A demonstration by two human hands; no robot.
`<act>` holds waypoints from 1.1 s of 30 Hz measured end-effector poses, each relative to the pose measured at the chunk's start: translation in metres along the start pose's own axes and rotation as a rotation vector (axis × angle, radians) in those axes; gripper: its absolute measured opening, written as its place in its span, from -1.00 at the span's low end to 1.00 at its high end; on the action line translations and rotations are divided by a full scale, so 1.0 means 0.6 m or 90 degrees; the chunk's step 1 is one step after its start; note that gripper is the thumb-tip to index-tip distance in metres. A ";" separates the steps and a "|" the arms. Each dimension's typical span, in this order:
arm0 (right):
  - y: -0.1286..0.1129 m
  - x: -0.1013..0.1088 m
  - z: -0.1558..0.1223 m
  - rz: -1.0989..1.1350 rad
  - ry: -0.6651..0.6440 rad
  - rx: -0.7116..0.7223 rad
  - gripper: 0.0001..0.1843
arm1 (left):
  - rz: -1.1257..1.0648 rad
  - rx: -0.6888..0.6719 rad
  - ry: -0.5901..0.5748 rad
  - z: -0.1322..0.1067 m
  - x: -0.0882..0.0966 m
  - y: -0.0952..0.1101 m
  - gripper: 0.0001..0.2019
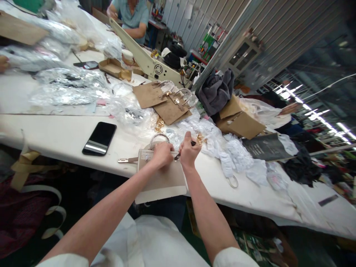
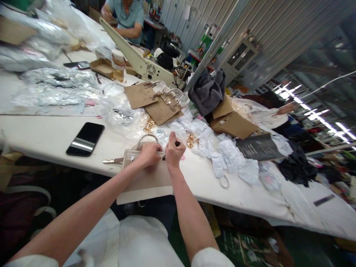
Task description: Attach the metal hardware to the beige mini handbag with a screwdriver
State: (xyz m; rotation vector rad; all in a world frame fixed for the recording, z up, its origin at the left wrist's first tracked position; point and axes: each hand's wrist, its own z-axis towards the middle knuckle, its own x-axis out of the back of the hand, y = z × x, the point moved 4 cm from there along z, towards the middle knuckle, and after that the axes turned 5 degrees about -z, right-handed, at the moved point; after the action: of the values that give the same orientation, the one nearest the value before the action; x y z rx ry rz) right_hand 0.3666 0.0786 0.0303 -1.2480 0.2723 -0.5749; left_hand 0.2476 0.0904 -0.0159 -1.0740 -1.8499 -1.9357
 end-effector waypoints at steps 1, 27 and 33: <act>-0.001 0.000 0.008 0.020 -0.010 -0.017 -0.26 | 0.001 0.000 0.002 -0.002 0.002 0.002 -0.69; 0.012 -0.031 0.058 -0.008 -0.045 -0.112 -0.27 | -0.023 -0.016 0.034 -0.011 -0.006 0.000 -0.72; 0.012 -0.005 0.005 -0.019 0.014 -0.031 -0.28 | -0.011 -0.021 0.028 -0.008 -0.015 -0.005 -0.72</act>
State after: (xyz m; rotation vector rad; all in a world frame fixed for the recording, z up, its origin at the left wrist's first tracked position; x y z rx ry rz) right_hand 0.3676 0.0844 0.0240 -1.2955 0.2877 -0.6101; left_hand 0.2504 0.0836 -0.0235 -1.0202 -1.8167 -1.9905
